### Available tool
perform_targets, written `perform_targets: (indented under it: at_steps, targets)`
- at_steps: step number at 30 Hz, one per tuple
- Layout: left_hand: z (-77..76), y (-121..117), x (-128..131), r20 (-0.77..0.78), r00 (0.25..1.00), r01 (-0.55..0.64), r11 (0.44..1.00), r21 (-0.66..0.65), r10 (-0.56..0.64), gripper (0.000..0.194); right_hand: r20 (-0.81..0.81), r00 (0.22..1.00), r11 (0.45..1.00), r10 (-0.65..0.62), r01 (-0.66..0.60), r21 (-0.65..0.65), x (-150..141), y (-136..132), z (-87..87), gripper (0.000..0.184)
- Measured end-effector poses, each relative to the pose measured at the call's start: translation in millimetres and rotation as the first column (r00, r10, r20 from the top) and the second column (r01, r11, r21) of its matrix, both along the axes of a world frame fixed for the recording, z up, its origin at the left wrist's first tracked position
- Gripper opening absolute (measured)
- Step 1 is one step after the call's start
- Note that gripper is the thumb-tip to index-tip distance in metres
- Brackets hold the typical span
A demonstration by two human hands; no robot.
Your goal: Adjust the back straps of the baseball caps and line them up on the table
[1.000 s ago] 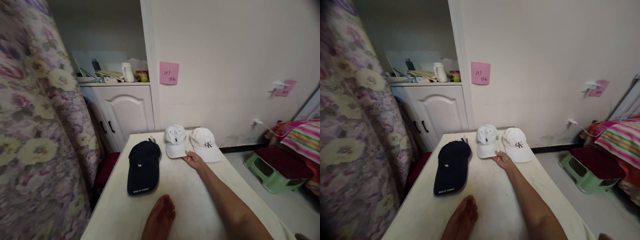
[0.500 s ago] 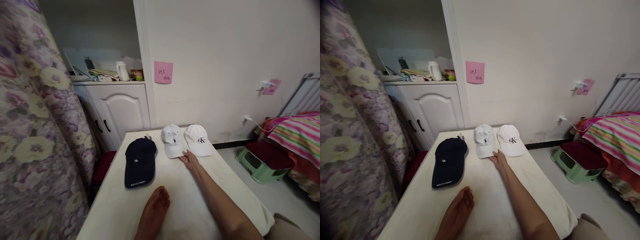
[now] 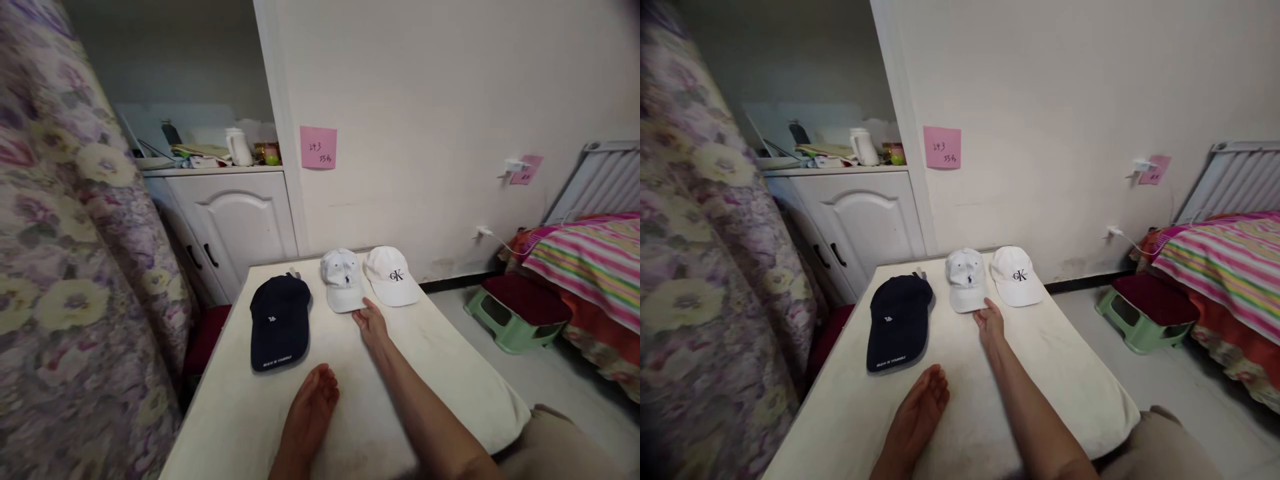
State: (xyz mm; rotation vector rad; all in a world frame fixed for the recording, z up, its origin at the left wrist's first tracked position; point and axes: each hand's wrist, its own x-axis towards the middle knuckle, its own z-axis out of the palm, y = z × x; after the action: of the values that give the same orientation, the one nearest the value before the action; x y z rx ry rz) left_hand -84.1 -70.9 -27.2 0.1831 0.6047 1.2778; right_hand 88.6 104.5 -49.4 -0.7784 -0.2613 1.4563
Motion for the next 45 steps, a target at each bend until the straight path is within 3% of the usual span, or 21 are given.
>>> perform_targets:
  at_steps: [3, 6, 16, 31, 45]
  targets:
    - [0.2, 0, 0, -0.005, 1.0, 0.004, 1.0, 0.009, -0.004, 0.013, -0.007, 0.999, 0.998, 0.047, -0.046, 0.039, -6, -4, 0.2, 0.032]
    - [-0.3, 1, 0, -0.006, 1.0, 0.005, 1.0, 0.004, -0.005, 0.011, 0.001, 0.996, 0.994, 0.089, -0.089, 0.059, -8, -6, 1.7, 0.027]
    - [-4.6, 3, -2, -0.014, 1.0, 0.004, 1.0, 0.017, -0.004, 0.013, 0.035, 0.998, 0.989, 0.058, -0.063, 0.136, -10, -20, 1.4, 0.031]
    - [0.2, 1, 0, -0.033, 0.999, -0.011, 1.0, 0.004, 0.011, 0.014, 0.054, 0.999, 0.994, -0.01, 0.004, 0.108, -10, -37, 3.5, 0.03]
    - [1.4, 3, 1, -0.075, 0.997, -0.009, 1.0, 0.021, 0.01, 0.013, 0.091, 0.996, 0.994, 0.012, -0.021, 0.104, -8, -44, 2.3, 0.028]
